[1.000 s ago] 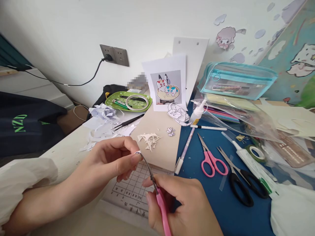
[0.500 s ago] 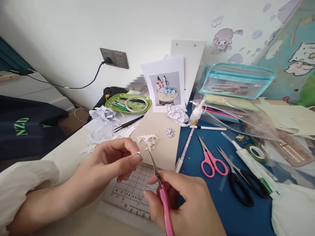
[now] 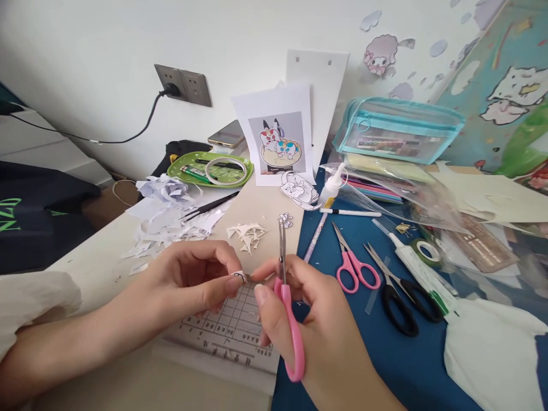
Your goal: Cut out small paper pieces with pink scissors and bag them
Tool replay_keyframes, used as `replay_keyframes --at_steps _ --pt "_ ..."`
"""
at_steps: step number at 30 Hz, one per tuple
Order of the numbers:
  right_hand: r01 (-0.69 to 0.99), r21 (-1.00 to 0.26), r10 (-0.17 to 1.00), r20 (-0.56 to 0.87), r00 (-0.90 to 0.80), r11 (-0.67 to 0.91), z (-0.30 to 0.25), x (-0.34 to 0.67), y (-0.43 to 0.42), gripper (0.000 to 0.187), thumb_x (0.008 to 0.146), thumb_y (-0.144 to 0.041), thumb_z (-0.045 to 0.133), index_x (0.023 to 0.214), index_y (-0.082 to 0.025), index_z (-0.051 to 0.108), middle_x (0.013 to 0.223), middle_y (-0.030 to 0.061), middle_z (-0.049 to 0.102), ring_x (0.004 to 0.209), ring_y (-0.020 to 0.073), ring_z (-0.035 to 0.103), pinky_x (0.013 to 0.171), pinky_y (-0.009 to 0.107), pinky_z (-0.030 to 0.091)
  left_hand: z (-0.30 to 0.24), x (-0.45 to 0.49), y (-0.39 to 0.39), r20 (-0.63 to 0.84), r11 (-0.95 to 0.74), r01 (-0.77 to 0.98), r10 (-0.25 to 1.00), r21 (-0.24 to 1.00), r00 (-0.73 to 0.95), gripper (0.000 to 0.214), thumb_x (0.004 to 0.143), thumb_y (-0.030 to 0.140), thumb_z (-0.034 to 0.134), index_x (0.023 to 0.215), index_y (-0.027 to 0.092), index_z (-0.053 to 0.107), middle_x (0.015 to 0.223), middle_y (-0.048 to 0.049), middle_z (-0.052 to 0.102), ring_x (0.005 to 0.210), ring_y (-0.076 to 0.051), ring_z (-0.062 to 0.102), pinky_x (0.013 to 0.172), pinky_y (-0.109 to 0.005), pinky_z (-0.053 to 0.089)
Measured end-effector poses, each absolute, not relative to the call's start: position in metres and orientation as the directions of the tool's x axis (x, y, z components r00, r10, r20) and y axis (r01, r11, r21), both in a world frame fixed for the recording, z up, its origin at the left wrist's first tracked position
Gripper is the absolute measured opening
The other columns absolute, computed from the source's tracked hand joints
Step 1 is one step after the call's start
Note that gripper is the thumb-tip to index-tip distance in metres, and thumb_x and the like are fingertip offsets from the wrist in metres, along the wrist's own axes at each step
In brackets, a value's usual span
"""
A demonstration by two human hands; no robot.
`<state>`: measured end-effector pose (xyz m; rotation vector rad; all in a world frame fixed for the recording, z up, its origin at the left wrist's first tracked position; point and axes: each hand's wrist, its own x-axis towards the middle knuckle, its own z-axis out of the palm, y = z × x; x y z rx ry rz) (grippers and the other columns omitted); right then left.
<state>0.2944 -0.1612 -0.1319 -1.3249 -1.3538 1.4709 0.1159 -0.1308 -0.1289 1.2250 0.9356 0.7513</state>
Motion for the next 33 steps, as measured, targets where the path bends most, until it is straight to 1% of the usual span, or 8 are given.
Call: replay_keyframes --at_steps 3,8,13,19,23,27,30,33 --pt "0.088 -0.974 0.939 -0.226 -0.257 -0.210 -0.130 0.294 -0.159 0.012 0.088 -0.032 0.054 0.084 -0.022 0.059 0.061 -0.0053 0.050 0.053 0.0096 0.052 0.049 0.021 0.043 -0.131 0.116 -0.132 -0.213 0.216 0.047 0.854 0.975 0.474 0.020 0.079 0.030 0.065 0.068 0.015 0.057 0.052 0.0057 0.046 0.048 -0.007 0.035 0.044 -0.020 0.024" --pt "0.092 -0.974 0.930 -0.223 -0.293 -0.205 -0.127 0.291 -0.157 0.014 0.089 -0.030 0.053 0.079 -0.022 0.057 0.063 -0.0055 0.047 0.056 0.0090 0.049 0.052 0.019 0.044 -0.129 0.118 -0.132 -0.290 0.247 0.152 0.836 0.957 0.465 0.023 0.077 0.032 0.064 0.064 0.015 0.056 0.053 0.0039 0.047 0.049 -0.008 0.035 0.044 -0.021 0.024" --pt "0.182 -0.970 0.933 -0.212 -0.290 -0.163 -0.128 0.292 -0.156 0.013 0.086 -0.028 0.054 0.074 -0.022 0.053 0.065 -0.0054 0.045 0.056 0.0101 0.047 0.048 0.021 0.037 -0.130 0.119 -0.132 -0.316 0.205 0.273 0.824 0.940 0.470 0.025 0.078 0.038 0.062 0.069 0.015 0.062 0.059 -0.0006 0.056 0.052 -0.010 0.042 0.048 -0.023 0.033" --pt "0.233 -0.961 0.938 -0.212 -0.273 -0.149 -0.125 0.290 -0.156 0.011 0.082 -0.025 0.056 0.072 -0.021 0.053 0.062 -0.0059 0.046 0.055 0.0100 0.045 0.047 0.020 0.035 -0.128 0.118 -0.133 -0.268 0.099 0.344 0.833 0.934 0.485 0.023 0.080 0.037 0.060 0.074 0.016 0.066 0.060 0.0009 0.056 0.053 -0.011 0.043 0.048 -0.022 0.034" --pt "0.222 -0.966 0.936 -0.195 -0.293 -0.132 -0.125 0.294 -0.156 0.010 0.083 -0.025 0.057 0.073 -0.021 0.054 0.063 -0.0059 0.048 0.055 0.0093 0.045 0.050 0.019 0.037 -0.125 0.117 -0.135 -0.222 0.064 0.306 0.826 0.950 0.519 0.024 0.083 0.037 0.057 0.075 0.016 0.066 0.060 0.0011 0.055 0.053 -0.010 0.043 0.049 -0.022 0.035" --pt "0.231 -0.963 0.919 -0.214 -0.331 -0.141 -0.126 0.306 -0.154 0.001 0.085 -0.024 0.057 0.085 -0.023 0.058 0.061 -0.0075 0.043 0.054 0.0079 0.041 0.051 0.018 0.036 -0.125 0.116 -0.134 -0.211 0.102 0.236 0.840 0.966 0.500 0.023 0.081 0.036 0.061 0.073 0.014 0.065 0.057 0.0020 0.051 0.052 -0.009 0.040 0.047 -0.020 0.032" --pt "0.278 -0.945 0.884 -0.273 -0.378 -0.173 -0.126 0.312 -0.153 0.006 0.079 -0.020 0.062 0.083 -0.022 0.057 0.060 -0.0078 0.042 0.054 0.0076 0.037 0.050 0.018 0.032 -0.125 0.115 -0.133 -0.182 0.125 0.148 0.864 0.981 0.470 0.018 0.080 0.030 0.062 0.072 0.014 0.064 0.057 0.0029 0.050 0.051 -0.007 0.040 0.045 -0.018 0.031" --pt "0.303 -0.937 0.842 -0.302 -0.447 -0.176 -0.126 0.312 -0.156 0.012 0.071 -0.020 0.067 0.077 -0.020 0.056 0.058 -0.0076 0.040 0.054 0.0085 0.037 0.052 0.020 0.033 -0.124 0.113 -0.132 -0.147 0.148 0.034 0.871 0.988 0.469 0.015 0.080 0.025 0.064 0.071 0.014 0.063 0.059 0.0035 0.053 0.050 -0.006 0.042 0.045 -0.016 0.034"
